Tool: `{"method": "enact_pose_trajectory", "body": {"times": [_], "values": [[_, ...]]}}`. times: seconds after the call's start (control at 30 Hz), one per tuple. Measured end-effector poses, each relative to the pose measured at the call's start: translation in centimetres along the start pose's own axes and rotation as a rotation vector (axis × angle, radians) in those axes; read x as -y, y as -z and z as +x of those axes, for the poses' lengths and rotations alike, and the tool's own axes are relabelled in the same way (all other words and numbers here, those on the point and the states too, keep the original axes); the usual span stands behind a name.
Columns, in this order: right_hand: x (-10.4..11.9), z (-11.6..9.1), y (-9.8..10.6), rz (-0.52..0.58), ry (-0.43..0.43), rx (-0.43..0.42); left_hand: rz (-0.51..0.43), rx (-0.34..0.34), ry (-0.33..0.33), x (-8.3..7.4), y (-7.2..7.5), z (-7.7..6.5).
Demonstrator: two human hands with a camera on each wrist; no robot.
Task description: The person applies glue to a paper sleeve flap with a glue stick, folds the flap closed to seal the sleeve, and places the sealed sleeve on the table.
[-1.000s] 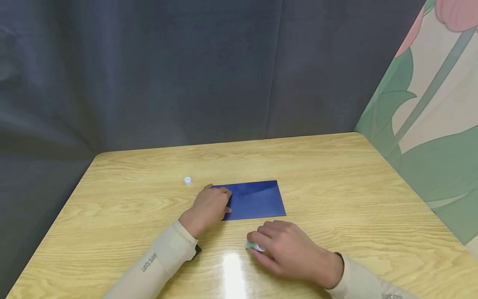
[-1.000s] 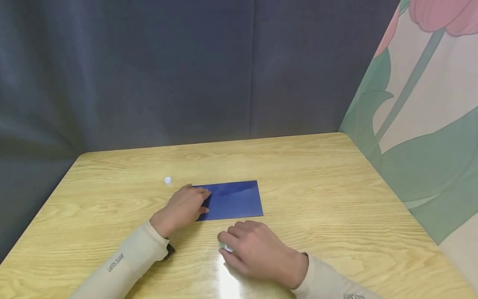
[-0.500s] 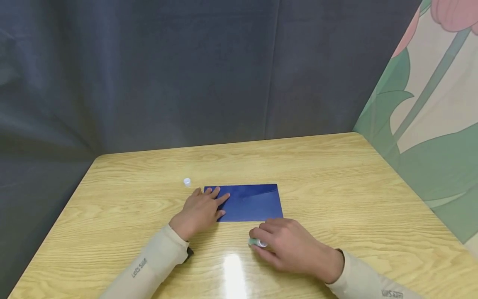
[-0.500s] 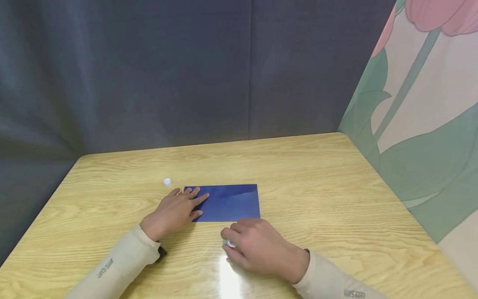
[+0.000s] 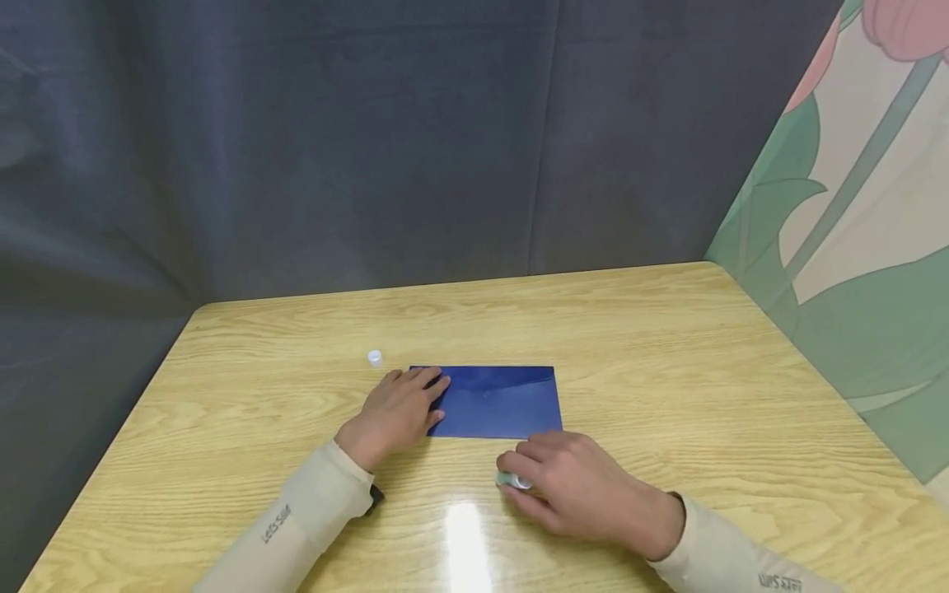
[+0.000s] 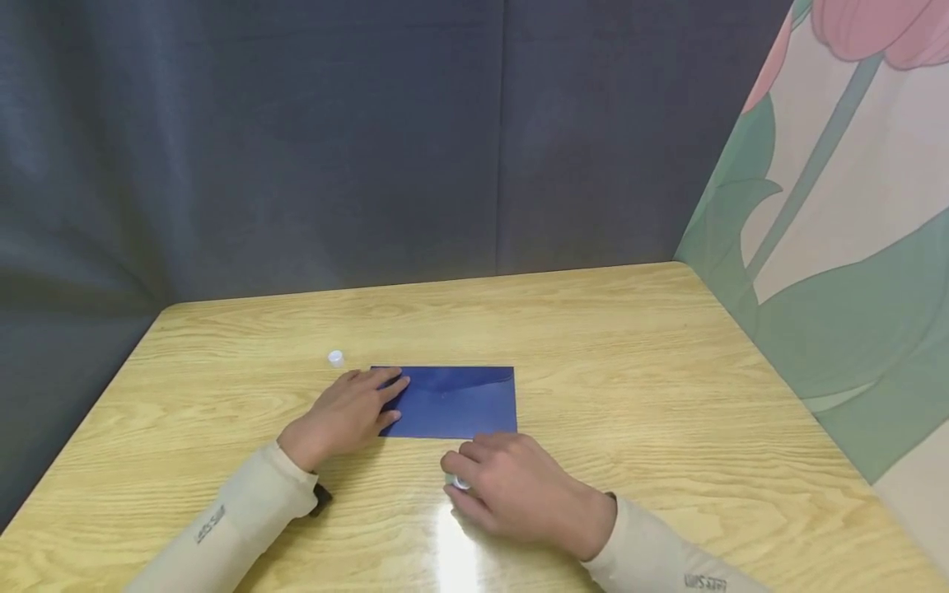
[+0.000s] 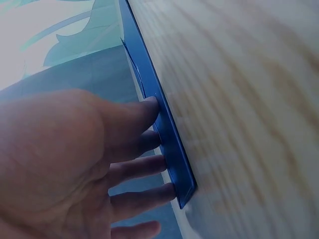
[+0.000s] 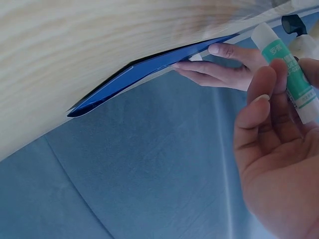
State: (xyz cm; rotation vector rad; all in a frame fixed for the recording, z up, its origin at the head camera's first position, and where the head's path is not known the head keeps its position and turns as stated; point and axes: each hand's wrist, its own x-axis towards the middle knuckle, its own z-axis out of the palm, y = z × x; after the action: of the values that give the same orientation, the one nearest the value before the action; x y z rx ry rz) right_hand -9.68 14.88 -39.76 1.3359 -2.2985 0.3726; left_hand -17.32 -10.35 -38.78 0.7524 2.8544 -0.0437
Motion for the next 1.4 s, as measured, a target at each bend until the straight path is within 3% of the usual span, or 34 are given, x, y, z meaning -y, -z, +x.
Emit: {"method": "enact_pose_trajectory", "body": {"times": [0.53,0.77,1.13,1.4], "values": [[0.14,0.04,-0.13,-0.027,0.014,0.018,0.072,-0.032,-0.033,-0.13,0.1,0.18],[0.26,0.06,-0.02,-0.035,0.021,0.037,0.034,-0.001,0.012,-0.12,-0.02,0.11],[0.27,-0.05,-0.11,-0.037,0.029,0.022,0.002,0.082,-0.021,0.44,0.8,-0.2],[0.29,0.06,-0.08,-0.02,0.025,0.027,0.019,-0.005,-0.035,0.56,0.55,0.22]]}}
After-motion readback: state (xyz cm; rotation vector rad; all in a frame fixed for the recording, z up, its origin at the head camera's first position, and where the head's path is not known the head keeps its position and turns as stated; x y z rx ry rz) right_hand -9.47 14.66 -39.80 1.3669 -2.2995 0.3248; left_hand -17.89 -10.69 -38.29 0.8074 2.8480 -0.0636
